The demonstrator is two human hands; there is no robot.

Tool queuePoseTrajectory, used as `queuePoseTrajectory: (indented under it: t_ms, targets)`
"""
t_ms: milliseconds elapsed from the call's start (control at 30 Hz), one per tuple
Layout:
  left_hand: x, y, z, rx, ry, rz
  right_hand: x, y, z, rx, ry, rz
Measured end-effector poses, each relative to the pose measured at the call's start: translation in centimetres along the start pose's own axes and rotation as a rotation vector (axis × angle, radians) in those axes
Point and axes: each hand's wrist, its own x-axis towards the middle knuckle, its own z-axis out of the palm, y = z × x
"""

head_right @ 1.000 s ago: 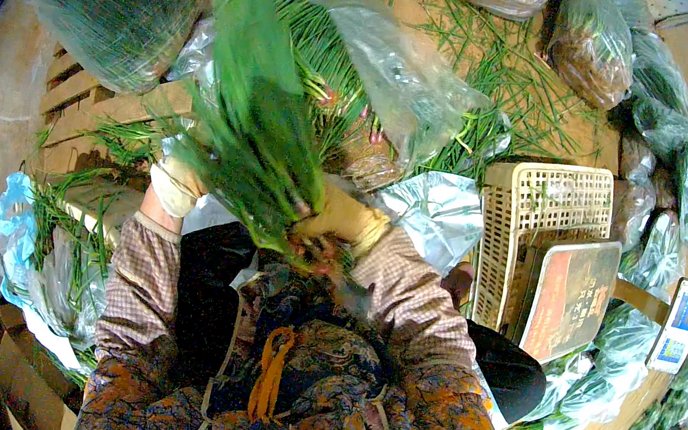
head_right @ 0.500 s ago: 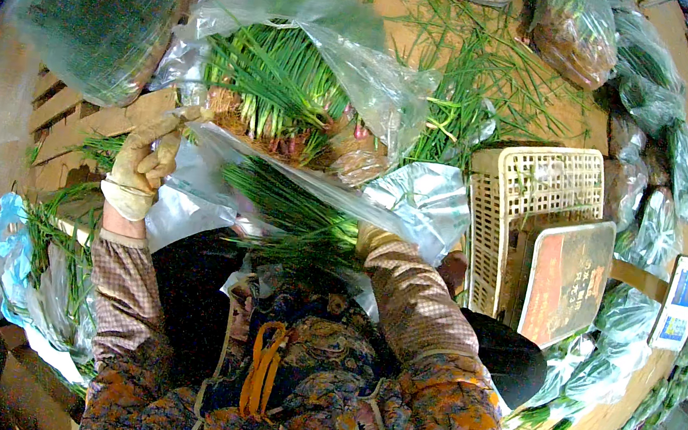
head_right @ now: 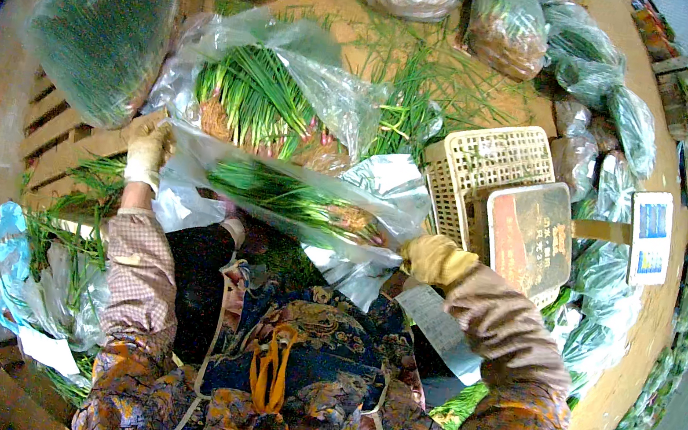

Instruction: The person packages bunches of chives by pulling them from a larger pile, checking the roots, and placing them into clear plastic bags which are then weighed and set aside.

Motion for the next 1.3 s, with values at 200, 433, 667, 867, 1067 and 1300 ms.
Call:
queuePoseTrajectory:
  t_ms: [200,433,667,867,1067,1300]
  targets:
    - [-9.1,15.2,0.4,-0.634,-0.362,0.372,-18.9,-2.0,-7.7,0.207,0.851,0.010]
    - [-19.3,32.3,1.1,-0.688,-0.773,0.919,-36.0,-3.0,-5.5,0.541,1.618,0.328]
    - [-26.3,38.2,10.9,-0.698,-1.079,0.848,-44.8,0.9,1.3,0.148,2.166,0.256]
    - [-27.8,32.2,23.0,-0.516,-1.337,0.441,-42.0,7.1,7.7,0.398,2.003,0.480]
    - [-27.1,26.3,28.9,-0.308,-0.966,0.446,-40.5,6.2,11.5,0.634,1.738,0.475]
    - [-27.3,25.7,28.7,0.014,-0.609,0.870,-37.3,5.6,12.3,0.831,1.960,0.469]
